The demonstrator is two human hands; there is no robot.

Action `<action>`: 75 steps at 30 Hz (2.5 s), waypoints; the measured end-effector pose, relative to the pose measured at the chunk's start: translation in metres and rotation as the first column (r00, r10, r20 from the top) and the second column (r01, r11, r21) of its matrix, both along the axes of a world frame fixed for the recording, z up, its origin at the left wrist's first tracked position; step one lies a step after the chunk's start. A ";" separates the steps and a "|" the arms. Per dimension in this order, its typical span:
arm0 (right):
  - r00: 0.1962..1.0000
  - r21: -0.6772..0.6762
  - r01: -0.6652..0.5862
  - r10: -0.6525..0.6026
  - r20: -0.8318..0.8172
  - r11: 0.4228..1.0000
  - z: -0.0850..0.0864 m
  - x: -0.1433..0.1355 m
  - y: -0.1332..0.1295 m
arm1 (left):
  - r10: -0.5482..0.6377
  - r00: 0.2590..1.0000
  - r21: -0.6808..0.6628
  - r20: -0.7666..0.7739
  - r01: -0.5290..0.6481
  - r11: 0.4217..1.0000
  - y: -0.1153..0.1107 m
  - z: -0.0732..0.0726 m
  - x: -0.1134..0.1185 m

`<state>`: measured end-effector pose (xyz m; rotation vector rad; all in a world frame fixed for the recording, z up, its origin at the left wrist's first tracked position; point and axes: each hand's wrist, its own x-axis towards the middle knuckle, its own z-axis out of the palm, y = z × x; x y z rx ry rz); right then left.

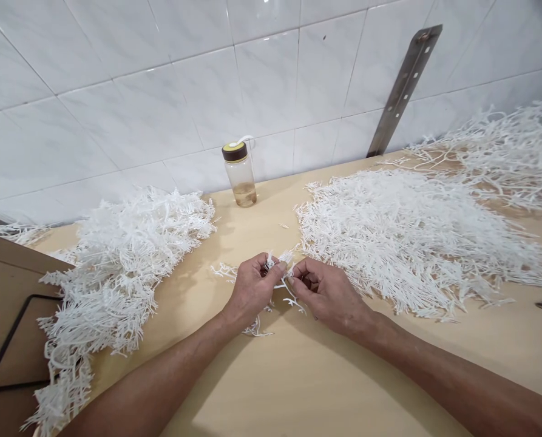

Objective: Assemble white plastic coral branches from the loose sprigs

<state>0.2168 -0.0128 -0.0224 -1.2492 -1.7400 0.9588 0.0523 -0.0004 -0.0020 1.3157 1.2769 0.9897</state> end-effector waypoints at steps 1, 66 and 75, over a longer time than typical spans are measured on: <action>1.000 0.060 -0.004 0.003 0.022 0.998 0.000 -0.001 -0.001 | 0.005 1.000 0.003 0.002 -0.005 1.000 0.001 -0.001 0.000; 0.898 -0.387 -0.228 0.040 -0.438 0.893 0.006 0.012 0.007 | -0.156 0.980 0.005 -0.124 0.158 0.987 0.001 -0.005 -0.006; 0.931 -0.385 -0.155 0.005 -0.365 0.910 0.003 0.011 0.006 | -0.156 0.984 -0.013 -0.081 0.155 0.988 0.000 -0.002 -0.005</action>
